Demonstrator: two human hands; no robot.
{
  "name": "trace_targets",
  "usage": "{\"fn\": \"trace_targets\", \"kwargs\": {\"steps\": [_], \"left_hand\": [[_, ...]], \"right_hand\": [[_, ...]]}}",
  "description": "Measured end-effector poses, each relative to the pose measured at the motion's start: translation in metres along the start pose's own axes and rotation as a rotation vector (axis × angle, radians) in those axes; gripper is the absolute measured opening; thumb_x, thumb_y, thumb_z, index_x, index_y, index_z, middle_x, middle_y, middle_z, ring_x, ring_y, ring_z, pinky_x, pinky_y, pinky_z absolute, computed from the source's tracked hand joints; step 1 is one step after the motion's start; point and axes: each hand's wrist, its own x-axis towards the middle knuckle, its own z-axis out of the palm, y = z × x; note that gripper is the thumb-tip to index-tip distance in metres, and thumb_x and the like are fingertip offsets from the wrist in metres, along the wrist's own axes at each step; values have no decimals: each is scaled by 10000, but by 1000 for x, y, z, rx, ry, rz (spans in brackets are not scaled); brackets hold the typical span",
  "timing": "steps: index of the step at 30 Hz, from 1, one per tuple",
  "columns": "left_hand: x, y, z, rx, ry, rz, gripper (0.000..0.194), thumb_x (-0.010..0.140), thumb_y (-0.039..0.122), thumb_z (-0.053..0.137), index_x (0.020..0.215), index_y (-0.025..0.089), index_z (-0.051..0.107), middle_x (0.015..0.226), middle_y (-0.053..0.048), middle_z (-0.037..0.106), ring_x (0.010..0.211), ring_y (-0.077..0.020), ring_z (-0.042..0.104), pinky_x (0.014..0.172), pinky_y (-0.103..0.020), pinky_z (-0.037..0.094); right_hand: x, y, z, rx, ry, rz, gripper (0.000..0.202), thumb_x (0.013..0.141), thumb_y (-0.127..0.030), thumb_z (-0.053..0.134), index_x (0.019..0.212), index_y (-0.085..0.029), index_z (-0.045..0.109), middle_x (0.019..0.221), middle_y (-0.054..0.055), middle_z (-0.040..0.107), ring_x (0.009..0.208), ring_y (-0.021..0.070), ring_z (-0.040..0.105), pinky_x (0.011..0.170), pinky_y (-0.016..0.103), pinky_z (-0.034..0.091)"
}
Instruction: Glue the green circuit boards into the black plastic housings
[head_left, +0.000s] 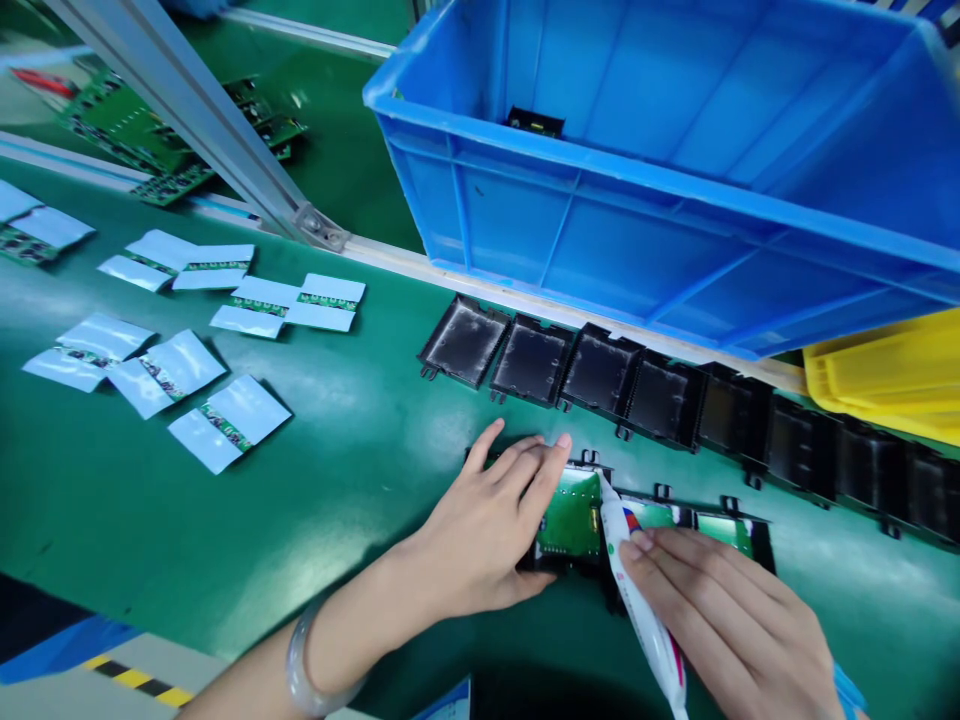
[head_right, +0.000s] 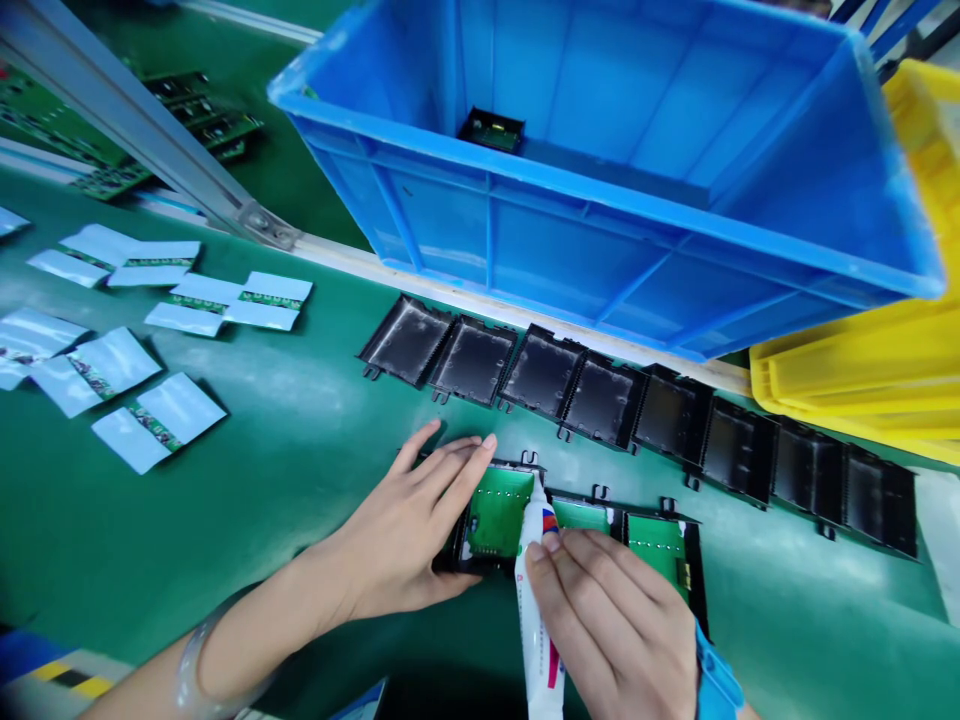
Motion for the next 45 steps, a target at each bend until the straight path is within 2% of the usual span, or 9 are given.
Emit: {"fn": "trace_targets", "kwargs": {"steps": [13,20,30,33,37,40,42,45], "left_hand": [[0,0,0,-4,5,4,1213,739,517,759,1537,-20,20,1387,-219,509,1350,-344,401,1208,-547,46],[0,-1,2,-21,3,-7,1212,726,512,762,1540,-11,30,1408,-215,495,1365,-341,389,1212,-539,27],[0,0,1,-22,15,-10,1164,751,498,733,1540,-4,39,1392,-216,515,1361,-341,406,1208,-563,73],[0,-1,2,-15,21,-8,1212,729,530,752,1543,4,24,1399,-218,514,1354,-342,415,1210,-565,70],[-2,-1,4,-11,27,-17,1220,729,534,750,1548,16,8,1429,-223,494,1365,-344,407,1213,-575,81],[-2,0,6,-18,21,-17,1237,715,527,767,1547,17,7,1447,-237,479,1379,-354,398,1210,-598,97],[-1,0,7,-29,15,-12,1255,718,545,773,1548,30,-14,1464,-236,470,1403,-358,372,1211,-613,87],[-1,0,1,-63,-3,-3,1357,672,655,779,1551,69,-72,1524,-222,410,1468,-374,261,1210,-639,36]], "right_hand": [[0,-1,-1,-2,-16,-29,340,971,-33,393,1214,-25,631,1123,144,705,1200,261,555,1048,403,408],[1,-4,-1,4,-11,-1,350,966,-27,383,1212,-49,631,1127,125,714,1183,255,579,1029,397,433],[8,-10,-1,12,48,78,335,990,-46,360,1186,-70,631,1060,117,718,1079,245,624,962,384,460],[17,-2,-3,25,100,167,252,1005,-104,427,1114,-96,654,961,106,706,941,214,655,836,334,503],[28,15,-2,148,261,340,97,916,-117,634,992,-159,678,882,47,697,765,157,668,686,260,524],[29,23,-1,176,350,468,33,897,-177,681,892,-209,684,861,1,715,679,139,667,622,244,524],[25,25,-3,170,389,570,59,897,-255,688,844,-232,702,835,-9,727,674,169,684,607,266,538],[16,26,-5,242,505,854,139,838,-374,742,819,-236,732,800,11,735,714,242,705,615,327,573]]}}
